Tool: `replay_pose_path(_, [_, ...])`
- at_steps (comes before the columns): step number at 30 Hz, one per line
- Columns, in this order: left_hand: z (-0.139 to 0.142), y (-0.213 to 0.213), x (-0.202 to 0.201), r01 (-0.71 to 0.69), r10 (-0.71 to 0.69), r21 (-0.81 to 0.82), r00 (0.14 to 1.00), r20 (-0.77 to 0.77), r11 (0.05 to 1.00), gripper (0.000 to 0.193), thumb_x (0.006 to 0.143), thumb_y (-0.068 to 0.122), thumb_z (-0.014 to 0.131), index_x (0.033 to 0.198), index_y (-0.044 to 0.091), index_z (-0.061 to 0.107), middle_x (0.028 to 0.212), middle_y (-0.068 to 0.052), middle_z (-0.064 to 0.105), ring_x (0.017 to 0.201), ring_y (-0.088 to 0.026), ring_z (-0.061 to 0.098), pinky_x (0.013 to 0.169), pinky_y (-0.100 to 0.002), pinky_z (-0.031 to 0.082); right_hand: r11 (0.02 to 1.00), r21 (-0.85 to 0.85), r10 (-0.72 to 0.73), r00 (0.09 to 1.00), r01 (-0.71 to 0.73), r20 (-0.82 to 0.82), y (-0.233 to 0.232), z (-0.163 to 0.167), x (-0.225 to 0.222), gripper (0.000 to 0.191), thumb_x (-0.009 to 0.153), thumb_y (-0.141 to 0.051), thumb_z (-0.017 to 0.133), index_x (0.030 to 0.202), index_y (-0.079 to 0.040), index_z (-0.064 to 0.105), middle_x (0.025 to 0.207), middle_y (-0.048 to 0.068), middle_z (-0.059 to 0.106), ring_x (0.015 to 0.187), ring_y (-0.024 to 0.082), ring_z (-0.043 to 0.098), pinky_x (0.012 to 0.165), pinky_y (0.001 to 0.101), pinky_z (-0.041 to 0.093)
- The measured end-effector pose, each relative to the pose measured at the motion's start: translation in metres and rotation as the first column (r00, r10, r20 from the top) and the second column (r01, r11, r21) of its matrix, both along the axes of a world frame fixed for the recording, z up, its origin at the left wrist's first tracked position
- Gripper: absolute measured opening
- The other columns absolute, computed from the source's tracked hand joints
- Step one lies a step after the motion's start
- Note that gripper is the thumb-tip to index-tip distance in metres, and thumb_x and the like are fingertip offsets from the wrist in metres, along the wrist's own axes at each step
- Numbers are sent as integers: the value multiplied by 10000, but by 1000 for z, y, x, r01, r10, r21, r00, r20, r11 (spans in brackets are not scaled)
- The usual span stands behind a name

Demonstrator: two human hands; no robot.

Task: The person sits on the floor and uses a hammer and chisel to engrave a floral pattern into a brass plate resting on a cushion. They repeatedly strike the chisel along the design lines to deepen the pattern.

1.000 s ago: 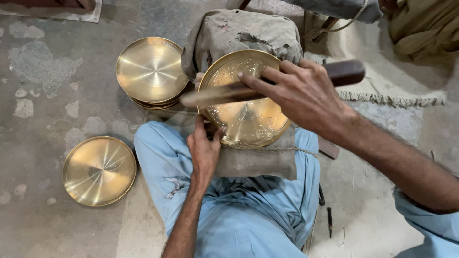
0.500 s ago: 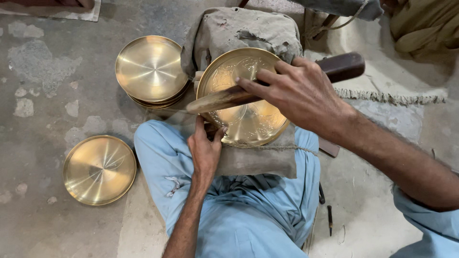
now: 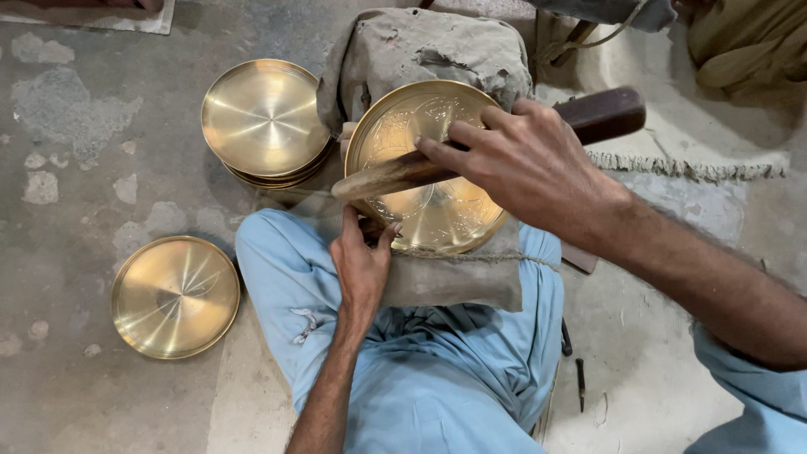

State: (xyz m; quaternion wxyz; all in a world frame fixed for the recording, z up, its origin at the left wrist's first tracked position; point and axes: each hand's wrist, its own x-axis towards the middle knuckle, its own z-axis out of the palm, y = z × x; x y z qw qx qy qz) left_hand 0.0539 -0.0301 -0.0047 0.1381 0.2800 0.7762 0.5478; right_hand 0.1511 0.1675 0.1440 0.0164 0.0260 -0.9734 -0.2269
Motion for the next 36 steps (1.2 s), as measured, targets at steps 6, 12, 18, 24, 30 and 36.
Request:
replay_pose_path(6, [-1, 2, 3, -17, 16, 27, 999, 37, 999, 523, 850, 79, 815, 1262, -53, 521, 916, -171, 779, 844, -244, 800, 696, -355, 630, 965, -256, -78, 995, 60, -59, -2, 0, 1, 668, 890, -44, 649, 1529, -195, 526, 1062, 36, 734, 887, 175, 708, 609, 322, 590])
replay_pose_path(12, [-2, 2, 4, -33, 33, -3, 997, 68, 999, 495, 846, 101, 834, 1234, -40, 560, 896, -161, 793, 813, -238, 808, 697, -356, 629, 965, -261, -55, 988, 16, -142, -4, 5, 2, 611, 904, -105, 672, 1503, -184, 578, 1054, 14, 740, 903, 169, 710, 677, 348, 589])
replay_pose_path(18, [-3, 2, 6, -11, 11, 8, 1000, 13, 1000, 461, 859, 115, 838, 1186, -51, 560, 874, -160, 782, 810, -239, 804, 696, -352, 625, 999, -35, 28, 998, -30, -55, -8, 6, 2, 571, 904, -173, 678, 1462, -256, 596, 1000, -4, 734, 873, 163, 708, 645, 330, 577])
replay_pose_path(24, [-4, 1, 5, -9, 9, -9, 1000, -17, 1000, 464, 845, 107, 855, 1175, -50, 568, 876, -166, 784, 814, -246, 800, 684, -360, 617, 999, -53, -1, 1000, 2, 20, -6, 5, 3, 603, 884, -168, 686, 1467, -232, 546, 1011, 7, 732, 903, 185, 707, 645, 365, 578])
replay_pose_path(30, [-3, 3, 5, -4, 3, 12, 999, 43, 1000, 520, 841, 97, 827, 1252, -48, 541, 904, -158, 778, 838, -238, 804, 696, -344, 638, 947, -301, -118, 993, 107, -16, -3, -2, -1, 652, 895, -58, 659, 1518, -190, 515, 1063, 48, 737, 875, 195, 709, 582, 388, 577])
replay_pose_path(36, [1, 4, 6, -9, 10, -19, 998, 59, 1000, 483, 832, 100, 842, 1214, -33, 578, 892, -151, 794, 831, -245, 810, 703, -362, 621, 938, -346, -81, 984, 21, -160, -1, -2, 1, 621, 914, -55, 688, 1520, -140, 581, 1071, 52, 749, 921, 182, 708, 693, 372, 593])
